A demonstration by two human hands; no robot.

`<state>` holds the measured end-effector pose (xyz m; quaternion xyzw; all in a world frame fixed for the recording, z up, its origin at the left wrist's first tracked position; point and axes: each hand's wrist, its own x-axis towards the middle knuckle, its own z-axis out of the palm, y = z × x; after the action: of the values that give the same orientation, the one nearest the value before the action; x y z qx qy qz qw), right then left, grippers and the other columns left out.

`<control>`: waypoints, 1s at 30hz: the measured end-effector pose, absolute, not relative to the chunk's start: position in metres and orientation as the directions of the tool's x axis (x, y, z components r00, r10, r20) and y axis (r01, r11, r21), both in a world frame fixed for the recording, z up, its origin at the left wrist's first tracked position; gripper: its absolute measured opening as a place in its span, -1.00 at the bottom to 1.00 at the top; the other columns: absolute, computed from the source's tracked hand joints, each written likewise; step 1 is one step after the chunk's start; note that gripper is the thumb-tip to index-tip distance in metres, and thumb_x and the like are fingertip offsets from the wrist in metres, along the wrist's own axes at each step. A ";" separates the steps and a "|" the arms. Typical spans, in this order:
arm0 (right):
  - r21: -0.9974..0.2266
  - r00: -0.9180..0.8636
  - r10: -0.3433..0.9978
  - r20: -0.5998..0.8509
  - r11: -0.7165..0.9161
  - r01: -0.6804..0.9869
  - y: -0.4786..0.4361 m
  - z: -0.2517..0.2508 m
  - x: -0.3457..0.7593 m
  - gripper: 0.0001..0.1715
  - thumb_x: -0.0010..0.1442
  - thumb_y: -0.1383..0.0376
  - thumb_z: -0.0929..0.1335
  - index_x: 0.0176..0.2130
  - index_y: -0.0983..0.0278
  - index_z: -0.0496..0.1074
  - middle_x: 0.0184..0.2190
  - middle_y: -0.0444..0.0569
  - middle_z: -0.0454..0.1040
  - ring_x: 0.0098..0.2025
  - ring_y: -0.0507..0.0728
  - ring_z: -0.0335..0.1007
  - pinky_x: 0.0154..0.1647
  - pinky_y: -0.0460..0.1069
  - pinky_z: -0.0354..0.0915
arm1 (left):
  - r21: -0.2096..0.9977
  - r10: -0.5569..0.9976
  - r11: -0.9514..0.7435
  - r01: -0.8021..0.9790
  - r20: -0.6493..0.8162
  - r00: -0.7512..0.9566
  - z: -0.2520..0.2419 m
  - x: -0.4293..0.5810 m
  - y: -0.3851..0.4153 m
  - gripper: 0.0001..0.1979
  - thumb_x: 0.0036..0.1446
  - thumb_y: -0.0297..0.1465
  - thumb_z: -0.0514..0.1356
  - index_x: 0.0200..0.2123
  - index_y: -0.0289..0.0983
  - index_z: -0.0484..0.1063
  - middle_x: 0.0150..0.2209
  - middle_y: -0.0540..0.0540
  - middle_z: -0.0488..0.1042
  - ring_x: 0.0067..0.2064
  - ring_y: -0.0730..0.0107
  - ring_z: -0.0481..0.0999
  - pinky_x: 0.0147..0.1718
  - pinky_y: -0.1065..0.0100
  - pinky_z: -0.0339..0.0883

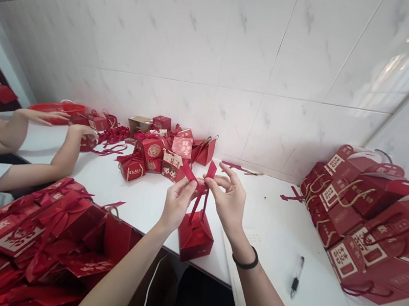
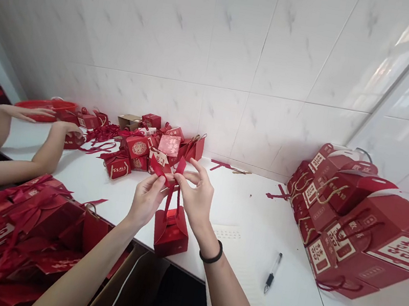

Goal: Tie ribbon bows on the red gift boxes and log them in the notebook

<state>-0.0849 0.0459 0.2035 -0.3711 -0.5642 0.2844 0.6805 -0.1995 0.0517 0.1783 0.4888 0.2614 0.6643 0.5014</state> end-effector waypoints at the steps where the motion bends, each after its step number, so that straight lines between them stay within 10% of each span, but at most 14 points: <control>1: -0.842 0.184 0.829 0.528 0.539 -0.011 0.046 0.206 -0.084 -0.52 0.03 0.22 0.43 -0.04 0.27 0.35 -0.45 -0.10 0.55 -0.29 0.13 0.50 -0.09 0.06 0.35 | 0.842 0.923 -0.361 -0.400 0.384 -0.023 0.178 -0.198 0.052 -0.72 0.04 -0.18 0.22 -0.33 -0.28 0.53 -0.25 -0.13 0.55 -0.15 0.26 0.52 -0.15 0.27 0.41; 7: -0.908 0.034 0.923 0.383 0.383 -0.169 0.048 0.218 -0.077 -0.67 -0.09 0.11 0.47 -0.43 0.30 0.42 -0.46 -0.02 0.54 -0.42 0.14 0.48 -0.42 -0.02 0.38 | 0.858 0.910 -0.367 -0.360 0.412 0.055 0.174 -0.195 0.056 -0.70 0.05 -0.19 0.22 -0.30 -0.31 0.53 -0.31 -0.11 0.55 -0.25 0.30 0.54 -0.15 0.25 0.42; 17: -0.865 0.126 0.875 0.467 0.482 -0.142 0.051 0.216 -0.073 -0.71 -0.06 0.14 0.46 -0.50 0.27 0.37 -0.46 -0.06 0.51 -0.31 0.15 0.48 -0.29 0.00 0.35 | 0.918 0.920 -0.323 -0.232 0.362 0.149 0.179 -0.199 0.056 -0.72 0.07 -0.19 0.19 -0.40 -0.33 0.48 -0.33 -0.10 0.53 -0.42 0.42 0.51 -0.29 0.32 0.42; 30: -0.864 0.445 0.750 0.488 0.489 0.124 0.024 0.186 -0.053 -0.64 0.11 0.15 0.33 -0.57 0.25 0.19 -0.45 -0.09 0.40 -0.36 0.06 0.32 -0.35 -0.05 0.23 | 0.753 0.979 -0.197 -0.628 0.113 -0.171 0.166 -0.200 0.049 -0.88 -0.09 -0.39 0.30 -0.52 -0.35 0.50 -0.35 -0.11 0.56 -0.29 0.43 0.53 -0.08 0.26 0.36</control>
<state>-0.0525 0.0238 0.1856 -0.4562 -0.4793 0.2182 0.7174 -0.2003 0.0488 0.1658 0.3070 0.2856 0.7100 0.5658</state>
